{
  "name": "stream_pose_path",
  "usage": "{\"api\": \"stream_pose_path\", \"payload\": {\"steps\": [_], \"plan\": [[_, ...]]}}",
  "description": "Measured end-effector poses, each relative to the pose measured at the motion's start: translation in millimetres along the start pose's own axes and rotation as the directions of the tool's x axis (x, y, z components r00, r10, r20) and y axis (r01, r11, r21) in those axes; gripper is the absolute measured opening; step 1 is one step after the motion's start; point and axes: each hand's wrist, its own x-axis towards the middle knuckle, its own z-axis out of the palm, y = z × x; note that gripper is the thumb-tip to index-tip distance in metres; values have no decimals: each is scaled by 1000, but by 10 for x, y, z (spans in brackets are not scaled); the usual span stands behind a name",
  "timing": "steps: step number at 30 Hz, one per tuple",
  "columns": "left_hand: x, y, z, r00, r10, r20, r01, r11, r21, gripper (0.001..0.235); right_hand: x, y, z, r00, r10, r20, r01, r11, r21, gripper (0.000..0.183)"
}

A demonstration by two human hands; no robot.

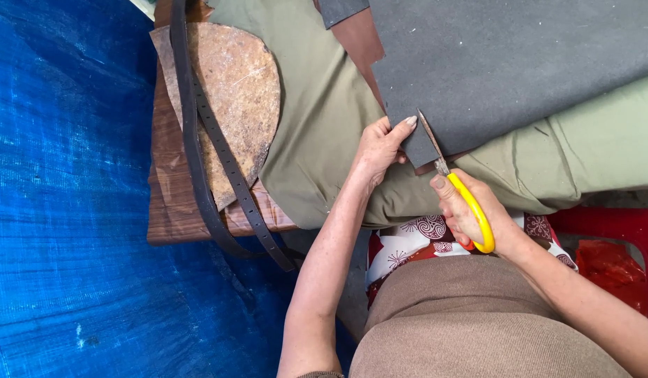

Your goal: Cutting leather patterns from large sheets using scissors on a workshop table.

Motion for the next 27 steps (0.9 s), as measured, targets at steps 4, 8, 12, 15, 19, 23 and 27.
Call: {"api": "stream_pose_path", "payload": {"steps": [4,8,12,15,19,23,27], "plan": [[-20,51,14,1000,4,2,-4,1000,5,20,54,85,1,1000,-10,-7,10,999,32,44],[9,-1,-9,1000,4,10,-4,1000,4,20,-22,49,71,1000,0,-17,1,999,39,44],[2,-25,-22,999,6,31,-6,1000,-1,20,-13,30,43,1000,-20,9,20,1000,18,49],[-26,-18,-15,999,11,49,-11,1000,-9,21,23,4,25,999,-26,25,25,1000,19,54],[-21,-14,-18,999,16,46,-15,1000,-26,21,-24,-178,29,999,-18,48,17,1000,4,55],[-34,-6,-20,998,16,56,-14,999,-30,21,-65,-212,53,999,-20,36,20,1000,0,51],[-46,13,-17,998,17,55,-15,999,-30,21,-35,-160,49,1000,-22,17,22,1000,10,46]]}}
